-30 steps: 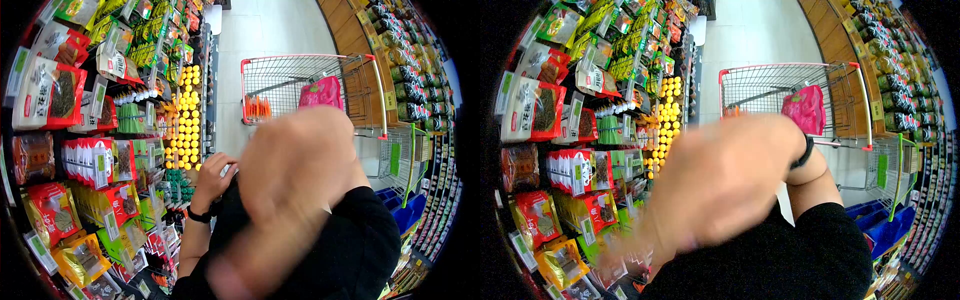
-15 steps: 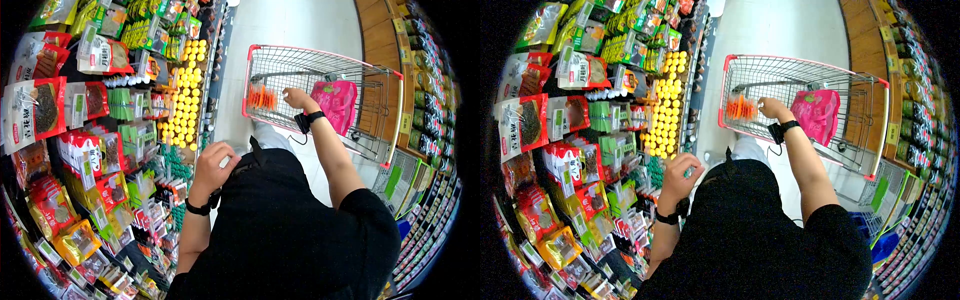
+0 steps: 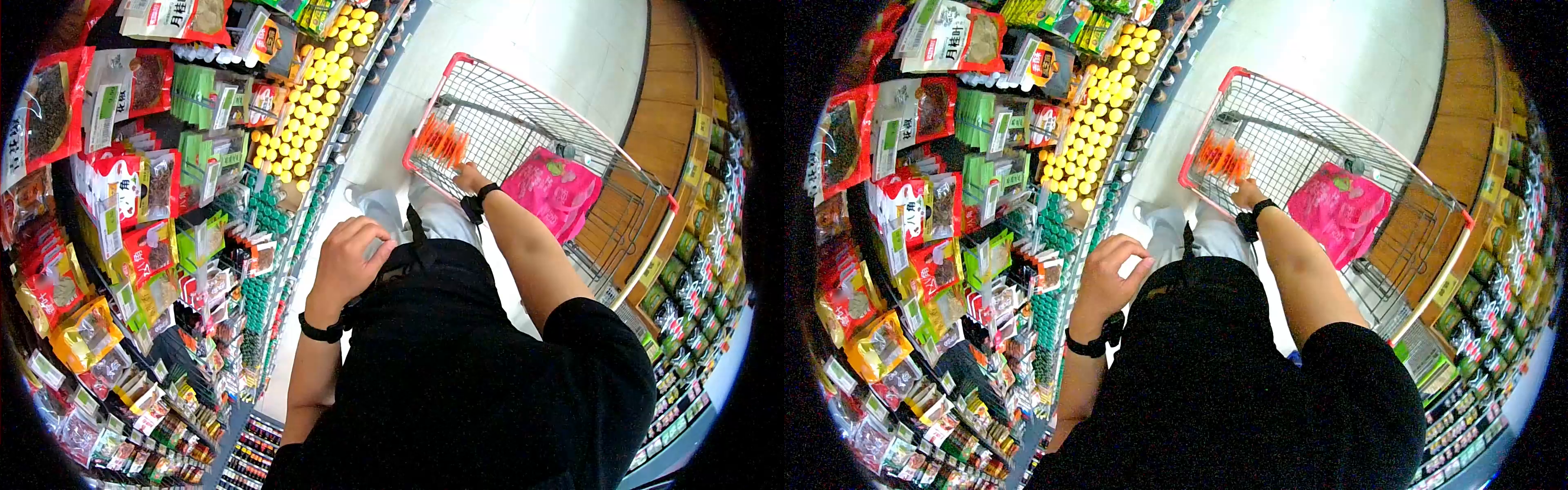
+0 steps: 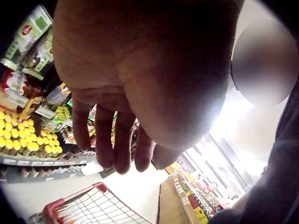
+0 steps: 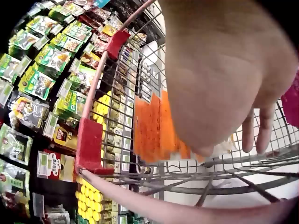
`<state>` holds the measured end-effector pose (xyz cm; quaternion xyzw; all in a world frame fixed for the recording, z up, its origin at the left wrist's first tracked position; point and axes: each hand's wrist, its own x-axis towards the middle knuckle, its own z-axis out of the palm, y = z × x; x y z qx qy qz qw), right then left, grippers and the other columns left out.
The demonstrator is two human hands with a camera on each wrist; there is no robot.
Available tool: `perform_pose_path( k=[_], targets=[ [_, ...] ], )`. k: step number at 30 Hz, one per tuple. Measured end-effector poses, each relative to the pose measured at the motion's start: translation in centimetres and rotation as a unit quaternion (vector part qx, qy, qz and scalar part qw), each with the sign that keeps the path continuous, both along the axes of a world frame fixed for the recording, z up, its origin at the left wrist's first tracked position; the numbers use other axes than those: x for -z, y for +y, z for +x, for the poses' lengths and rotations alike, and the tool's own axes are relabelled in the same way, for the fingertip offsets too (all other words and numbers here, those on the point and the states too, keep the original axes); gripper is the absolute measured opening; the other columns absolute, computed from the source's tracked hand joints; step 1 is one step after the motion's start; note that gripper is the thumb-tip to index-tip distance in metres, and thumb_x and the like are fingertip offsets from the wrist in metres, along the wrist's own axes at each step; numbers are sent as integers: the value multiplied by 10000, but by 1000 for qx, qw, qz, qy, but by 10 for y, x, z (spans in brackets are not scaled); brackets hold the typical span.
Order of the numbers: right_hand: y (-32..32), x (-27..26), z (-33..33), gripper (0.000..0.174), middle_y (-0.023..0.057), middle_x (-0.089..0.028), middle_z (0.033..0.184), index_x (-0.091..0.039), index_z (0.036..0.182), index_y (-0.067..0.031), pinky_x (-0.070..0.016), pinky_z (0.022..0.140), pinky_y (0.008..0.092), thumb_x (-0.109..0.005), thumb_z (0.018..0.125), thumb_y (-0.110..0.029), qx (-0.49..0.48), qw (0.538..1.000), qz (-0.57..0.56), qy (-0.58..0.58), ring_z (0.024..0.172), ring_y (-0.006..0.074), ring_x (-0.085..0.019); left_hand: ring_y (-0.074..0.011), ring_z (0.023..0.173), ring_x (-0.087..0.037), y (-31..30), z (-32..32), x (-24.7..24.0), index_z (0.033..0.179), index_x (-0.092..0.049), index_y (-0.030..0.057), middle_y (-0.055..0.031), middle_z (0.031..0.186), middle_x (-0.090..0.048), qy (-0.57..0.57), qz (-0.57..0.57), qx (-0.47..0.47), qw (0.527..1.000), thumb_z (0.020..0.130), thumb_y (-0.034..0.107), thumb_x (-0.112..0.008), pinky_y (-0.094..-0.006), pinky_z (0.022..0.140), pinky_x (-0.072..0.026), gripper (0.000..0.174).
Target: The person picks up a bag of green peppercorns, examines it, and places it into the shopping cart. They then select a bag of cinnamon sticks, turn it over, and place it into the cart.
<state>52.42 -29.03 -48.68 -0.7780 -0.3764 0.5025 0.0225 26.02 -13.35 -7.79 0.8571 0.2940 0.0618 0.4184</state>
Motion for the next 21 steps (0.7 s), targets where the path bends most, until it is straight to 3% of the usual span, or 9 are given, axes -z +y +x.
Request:
perform_pose_path(
  k=[2, 5, 6, 9, 11, 14, 17, 19, 21],
  targets=[
    [-10, 19, 3, 550, 310, -527, 1358, -565, 1397, -99, -445, 1093, 468, -579, 881, -288, -4, 1000, -11, 11, 1314, 476, -480, -305, 839, -648, -1, -1, 1, 846, -651, 29, -107, 873, -666, 6, -7, -6, 1000, 839, 110, -750, -382, 760, -508, 128],
    [6, -15, 15, 549, 241, -518, 1412, -596, 1368, -68, -405, 1118, 421, -650, 855, -258, -5, 998, -46, 43, 1336, 380, -472, -304, 844, -646, -3, -1, 6, 847, -653, 33, -105, 878, -666, 13, -16, -10, 1000, 837, 113, -750, -385, 759, -508, 125],
    [6, -21, 13, 515, 238, -572, 1350, -618, 1337, -45, -437, 1092, 420, -641, 865, -249, -12, 1000, -19, 21, 1258, 392, -544, -304, 846, -645, -4, 1, 6, 848, -654, 35, -105, 880, -666, 15, -19, -11, 1000, 836, 113, -750, -386, 759, -508, 124],
    [3, 0, 19, 474, 247, -687, 1041, -575, 1271, 35, -570, 762, 445, -621, 889, -241, 22, 997, -31, 70, 909, 356, -695, -303, 849, -643, -7, 0, 10, 860, -657, 40, -101, 888, -666, 31, -24, -9, 999, 835, 115, -749, -389, 762, -508, 121],
    [0, 19, 14, 389, 145, -639, 826, -549, 1215, 38, -521, 529, 383, -591, 917, -208, 156, 981, -47, 104, 657, 242, -640, -302, 852, -644, -7, -1, 10, 865, -658, 42, -99, 889, -667, 32, -28, -10, 999, 835, 119, -748, -389, 765, -509, 122],
    [3, 23, 12, 354, 108, -629, 812, -570, 1183, 16, -527, 541, 379, -603, 906, -202, 305, 941, -42, 138, 672, 232, -651, -300, 862, -650, -8, -4, 13, 862, -662, 42, -97, 896, -672, 43, -34, 0, 999, 839, 123, -746, -384, 770, -510, 119],
    [8, 0, 18, 336, 133, -652, 841, -593, 1137, 61, -560, 578, 383, -595, 905, -181, 311, 942, -82, 94, 734, 255, -699, -301, 861, -653, -5, -1, 14, 863, -664, 38, -100, 899, -675, 42, -32, 38, 998, 842, 120, -746, -381, 772, -510, 118],
    [-5, 1, 16, 402, 243, -702, 937, -608, 1145, 106, -605, 721, 422, -614, 887, -203, 446, 886, -19, 125, 807, 362, -733, -305, 860, -652, -1, 2, 12, 866, -663, 35, -103, 895, -673, 31, -22, 66, 997, 844, 121, -745, -381, 774, -510, 120],
    [-14, -12, 17, 433, 253, -701, 946, -607, 1236, 28, -583, 813, 473, -627, 884, -224, 425, 904, -20, 51, 897, 376, -722, -309, 860, -651, 2, 5, 9, 871, -658, 26, -108, 886, -670, 9, -15, 90, 996, 850, 113, -745, -384, 772, -511, 124]
  ],
)
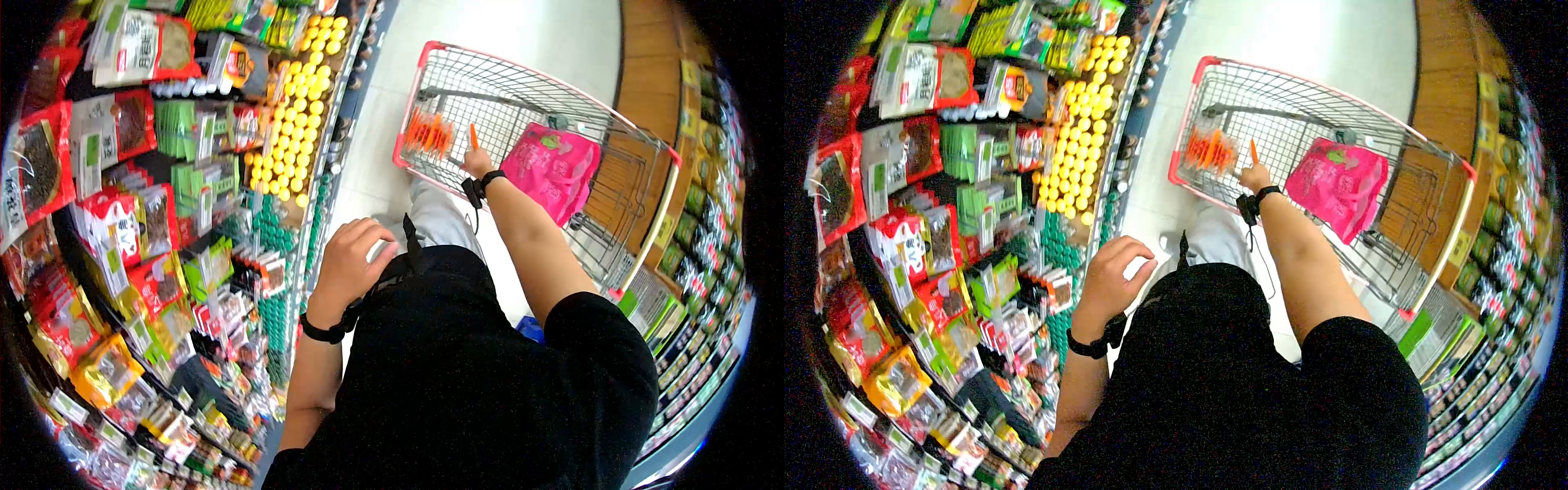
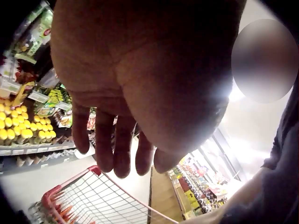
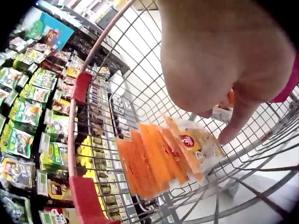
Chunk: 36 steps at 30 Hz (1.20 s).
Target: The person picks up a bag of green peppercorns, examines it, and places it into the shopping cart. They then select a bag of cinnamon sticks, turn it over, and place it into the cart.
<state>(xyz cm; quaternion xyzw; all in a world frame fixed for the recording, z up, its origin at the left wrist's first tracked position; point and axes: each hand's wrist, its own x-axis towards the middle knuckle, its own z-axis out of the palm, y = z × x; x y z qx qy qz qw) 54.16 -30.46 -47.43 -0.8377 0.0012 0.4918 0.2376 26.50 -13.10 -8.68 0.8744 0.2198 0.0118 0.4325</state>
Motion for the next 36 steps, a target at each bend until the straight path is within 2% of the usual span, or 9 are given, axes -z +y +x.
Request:
perform_pose_path(
  k=[1, 5, 8, 13, 16, 20, 26, 30, 36],
  targets=[
    [-12, 8, 1, 455, 260, -698, 972, -591, 1299, -15, -560, 861, 489, -616, 890, -213, -131, 986, -22, -103, 957, 388, -702, -310, 860, -651, 2, 0, -1, 873, -657, 24, -108, 884, -669, -10, 3, 13, 1000, 851, 111, -745, -383, 772, -512, 125],
    [-32, -2, 4, 842, 287, -705, 951, -733, 1056, 14, -499, 850, 481, -487, 894, -775, 32, 984, 3, -173, 995, 438, -675, -319, 854, -639, 5, -10, -7, 865, -665, 43, -106, 878, -658, -46, 1, 42, 998, 856, 146, -732, -406, 757, -499, 122],
    [-22, -73, -13, 408, 302, -706, 964, -710, 1062, 46, -541, 811, 502, -521, 933, -292, 163, 968, 23, -191, 948, 440, -697, -331, 861, -642, 4, -31, -11, 867, -662, 32, -116, 882, -661, -63, 6, 62, 996, 862, 148, -729, -410, 764, -507, 135],
    [9, -189, -67, 353, 109, -705, 796, -718, 1034, 24, -536, 674, 368, -564, 957, -285, 148, 953, 232, -124, 704, 190, -655, -328, 929, -657, 7, -90, 6, 961, -661, 15, -135, 963, -676, -76, -15, 14, 997, 847, 110, -740, -381, 829, -524, 168],
    [36, -277, -125, 326, 148, -670, 1185, -633, 1210, 55, -535, 957, 340, -510, 1033, -189, 137, 862, 472, 124, 1044, 214, -657, -281, 1135, -620, 12, -128, 31, 1259, -561, 29, -134, 1228, -628, -111, -62, -131, 983, 814, 140, -780, -397, 938, -500, 509],
    [48, -403, -189, 376, 232, -610, 1336, -569, 1316, 97, -473, 1113, 381, -432, 1076, -159, 9, 794, 503, 340, 1277, 293, -588, -304, 1347, -474, 21, -175, 35, 1550, -271, 41, -152, 1491, -447, -265, -293, -245, 885, 809, 299, -844, -431, 1064, -425, 971],
    [61, -460, -246, 394, 251, -588, 1363, -546, 1334, 128, -481, 1094, 332, -389, 1093, -143, -102, 805, 474, 341, 1309, 298, -567, -273, 1162, -637, 9, -231, 8, 1448, -426, -6, -159, 1348, -597, -351, -445, -153, 810, 961, 202, -685, -404, 917, -540, 589],
    [76, -459, -286, 383, 212, -589, 1369, -533, 1370, 93, -492, 1077, 355, -411, 1080, -124, -136, 833, 457, 280, 1299, 287, -576, -206, 943, -709, -8, -265, 6, 1165, -645, -59, -129, 1057, -731, -339, -309, -262, 849, 1016, 115, -572, -322, 790, -568, 240],
    [108, -446, -363, 637, 130, -417, 1540, -311, 1542, 42, -509, 1043, 383, -559, 1041, -263, -211, 826, 450, 265, 1322, 273, -541, -266, 1045, -689, -24, -328, -5, 1215, -660, -18, -173, 1188, -692, -313, 35, -369, 874, 957, 96, -630, -369, 867, -551, 284]
  ],
)
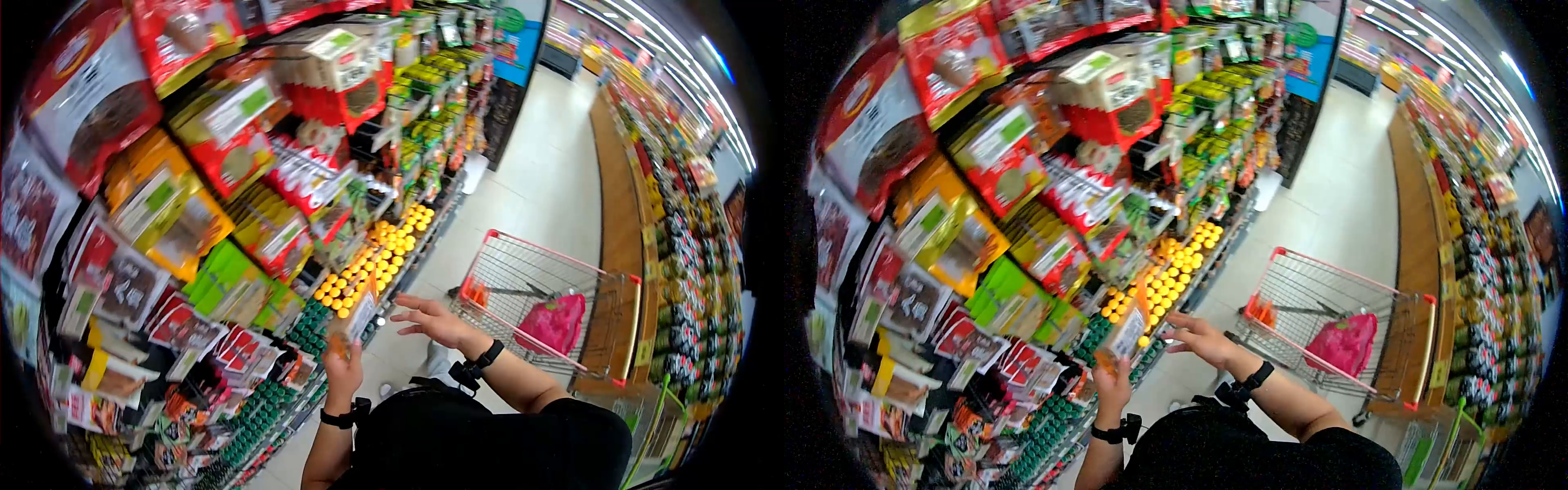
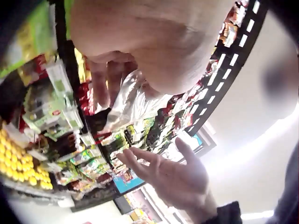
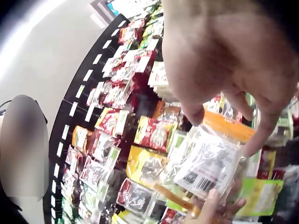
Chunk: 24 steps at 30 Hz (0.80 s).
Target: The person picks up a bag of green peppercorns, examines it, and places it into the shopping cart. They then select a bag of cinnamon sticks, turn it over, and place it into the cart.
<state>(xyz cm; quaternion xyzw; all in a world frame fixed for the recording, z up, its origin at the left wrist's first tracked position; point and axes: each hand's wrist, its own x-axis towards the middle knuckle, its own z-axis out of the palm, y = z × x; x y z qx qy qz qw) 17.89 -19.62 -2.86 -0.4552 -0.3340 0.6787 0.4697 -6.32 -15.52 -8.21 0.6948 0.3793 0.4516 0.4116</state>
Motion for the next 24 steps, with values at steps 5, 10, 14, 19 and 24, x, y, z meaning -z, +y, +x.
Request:
perform_pose_path(
  k=[5, 10, 14, 19, 24],
  targets=[
    [13, 5, -46, 575, 85, -558, 1383, -425, 1464, -5, -505, 1016, 394, -585, 1036, -354, -85, 986, -38, 141, 1218, 191, -579, -361, 1380, -446, -25, -33, -37, 1322, -648, 91, -167, 1504, -464, 194, 111, 47, 974, 802, 129, -730, -468, 1120, -367, 528],
    [15, 28, -64, 421, 52, -634, 1255, -490, 1402, -32, -498, 980, 336, -612, 1011, -127, -89, 993, 70, -24, 1147, 148, -599, -400, 1407, -387, -37, -50, -37, 1374, -600, 95, -172, 1570, -366, 152, 112, 73, 979, 746, 313, -813, -505, 1150, -317, 699],
    [2, 10, -70, 362, 22, -657, 1187, -519, 1354, -30, -503, 941, 278, -595, 1001, -48, -58, 995, 82, -11, 1058, 99, -619, -345, 1325, -449, -42, -51, -28, 1312, -547, 9, -195, 1473, -426, -19, 9, -93, 995, 783, 265, -815, -451, 1035, -432, 646],
    [-12, 9, -64, 309, 5, -668, 1145, -549, 1307, -20, -516, 894, 266, -608, 1005, -51, -40, 994, 89, -58, 1013, 71, -612, -164, 1020, -651, -32, -45, 3, 1288, -546, -14, -88, 1165, -660, -182, -182, 90, 962, 890, 123, -763, -317, 915, -518, 473],
    [-27, 6, -57, 286, 11, -665, 1114, -569, 1262, 2, -516, 845, 269, -643, 997, -73, -28, 992, 99, -75, 956, 60, -593, -138, 1034, -667, -41, -23, 8, 1229, -605, -41, -83, 1141, -693, -214, -242, 149, 935, 903, 31, -729, -293, 920, -527, 356]
  ],
)
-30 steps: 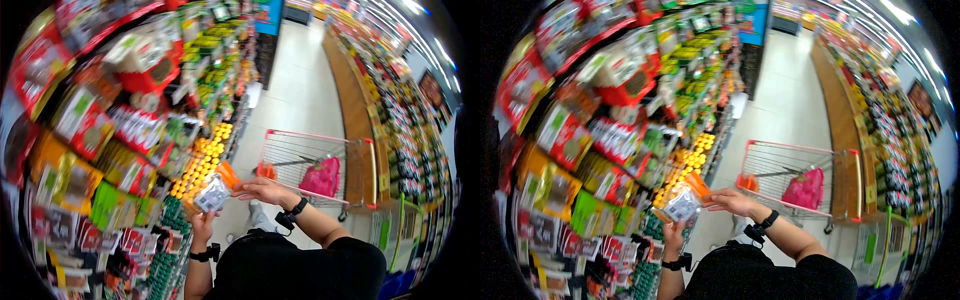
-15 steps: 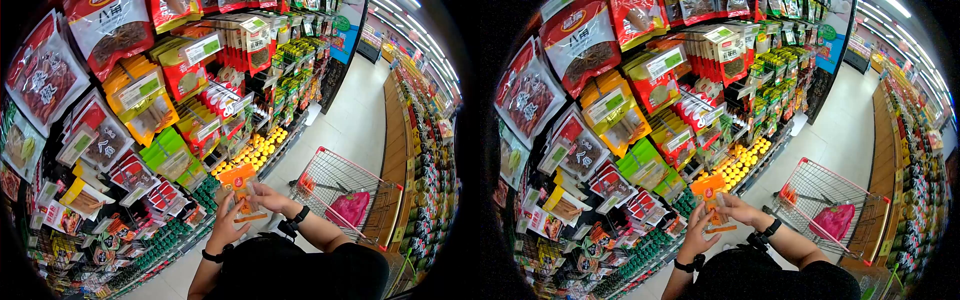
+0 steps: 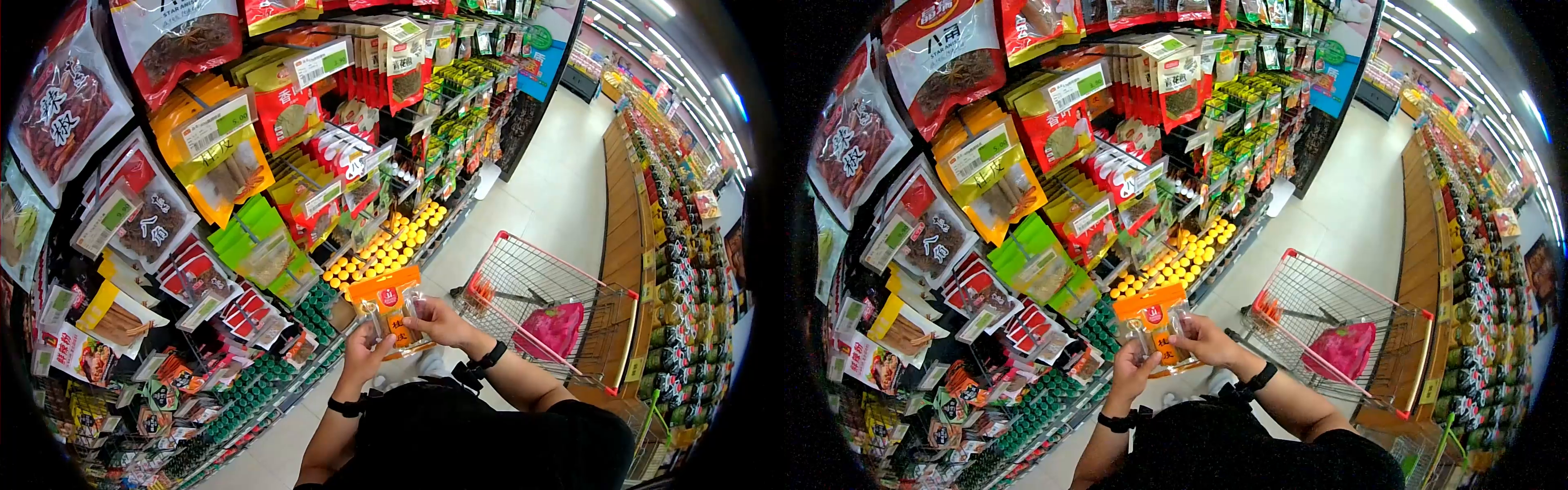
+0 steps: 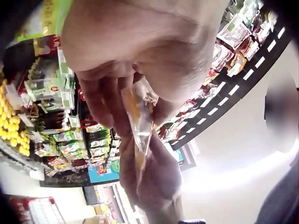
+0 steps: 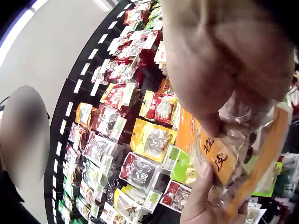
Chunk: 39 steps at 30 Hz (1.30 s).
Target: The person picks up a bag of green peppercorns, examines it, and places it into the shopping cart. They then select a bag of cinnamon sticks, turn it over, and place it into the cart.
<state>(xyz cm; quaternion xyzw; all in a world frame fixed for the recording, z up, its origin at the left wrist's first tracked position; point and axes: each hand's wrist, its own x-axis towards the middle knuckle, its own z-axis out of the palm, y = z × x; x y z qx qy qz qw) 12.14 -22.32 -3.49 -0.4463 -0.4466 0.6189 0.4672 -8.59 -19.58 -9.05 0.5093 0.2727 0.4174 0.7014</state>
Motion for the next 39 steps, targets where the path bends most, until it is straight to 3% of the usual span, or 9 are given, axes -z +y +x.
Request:
perform_pose_path(
  k=[1, 4, 10, 13, 16, 19, 25, 34, 39],
  targets=[
    [-1, 7, 4, 287, 8, -664, 1053, -578, 1242, 10, -515, 802, 275, -663, 993, -106, 10, 999, 15, -31, 908, 63, -582, -137, 1029, -667, 0, 3, 0, 1228, -607, -41, -82, 1137, -695, 4, -13, 1, 1000, 902, 29, -730, -290, 917, -528, 355],
    [-6, 8, 16, 276, 26, -691, 1080, -591, 1237, 7, -538, 861, 276, -660, 991, -99, 14, 996, -12, -86, 969, 89, -629, -136, 1022, -669, 0, 12, 6, 1222, -611, -41, -79, 1127, -699, 1, -15, -1, 1000, 902, 28, -732, -283, 905, -531, 349],
    [-12, -3, 24, 232, -16, -629, 856, -623, 1100, 1, -488, 684, 258, -696, 981, -184, 16, 993, 5, -119, 777, 60, -555, -142, 999, -678, 2, 16, 3, 1225, -610, -40, -80, 1119, -703, 31, 15, 13, 999, 908, 40, -736, -286, 878, -541, 350],
    [-14, 6, 26, 215, -18, -614, 822, -628, 1046, 4, -474, 653, 262, -695, 981, -190, 29, 994, 19, -102, 744, 60, -543, -144, 1003, -680, 0, 20, 3, 1223, -612, -45, -88, 1130, -705, 22, 25, 18, 999, 909, 40, -736, -291, 879, -544, 348],
    [-11, 16, 33, 241, -8, -675, 873, -627, 1159, 22, -506, 695, 254, -681, 983, -134, 11, 993, 43, -113, 778, 64, -598, -151, 1024, -681, -1, 22, -3, 1224, -618, -52, -99, 1150, -705, 19, 25, 34, 999, 909, 38, -735, -298, 900, -542, 348],
    [-9, 2, 33, 247, -5, -676, 905, -625, 1184, 22, -510, 704, 259, -670, 988, -121, -11, 990, 32, -134, 794, 67, -599, -161, 1046, -682, 3, 19, -8, 1233, -622, -57, -111, 1166, -705, 9, 36, 41, 998, 910, 34, -733, -307, 928, -537, 353],
    [-1, 20, 28, 253, 9, -694, 1017, -612, 1226, 10, -521, 766, 264, -642, 1002, -104, -41, 996, 52, -64, 891, 75, -623, -177, 1064, -685, 6, 10, -8, 1254, -610, -55, -120, 1164, -708, 12, 44, 59, 997, 916, 52, -737, -318, 946, -539, 377],
    [-4, 13, 13, 244, -25, -662, 992, -609, 1231, -17, -480, 730, 252, -630, 1018, -133, -80, 995, 56, -10, 846, 43, -553, -170, 1040, -688, 3, -6, -5, 1244, -607, -51, -114, 1149, -711, 29, 42, 72, 996, 914, 52, -739, -311, 920, -542, 370],
    [-1, 26, 9, 266, -25, -662, 988, -597, 1255, -18, -476, 738, 256, -624, 1024, -148, -89, 993, 74, -35, 856, 46, -542, -166, 1034, -682, 2, -11, -8, 1229, -615, -53, -111, 1140, -710, 25, 42, 72, 996, 916, 48, -735, -310, 911, -536, 350]
  ],
)
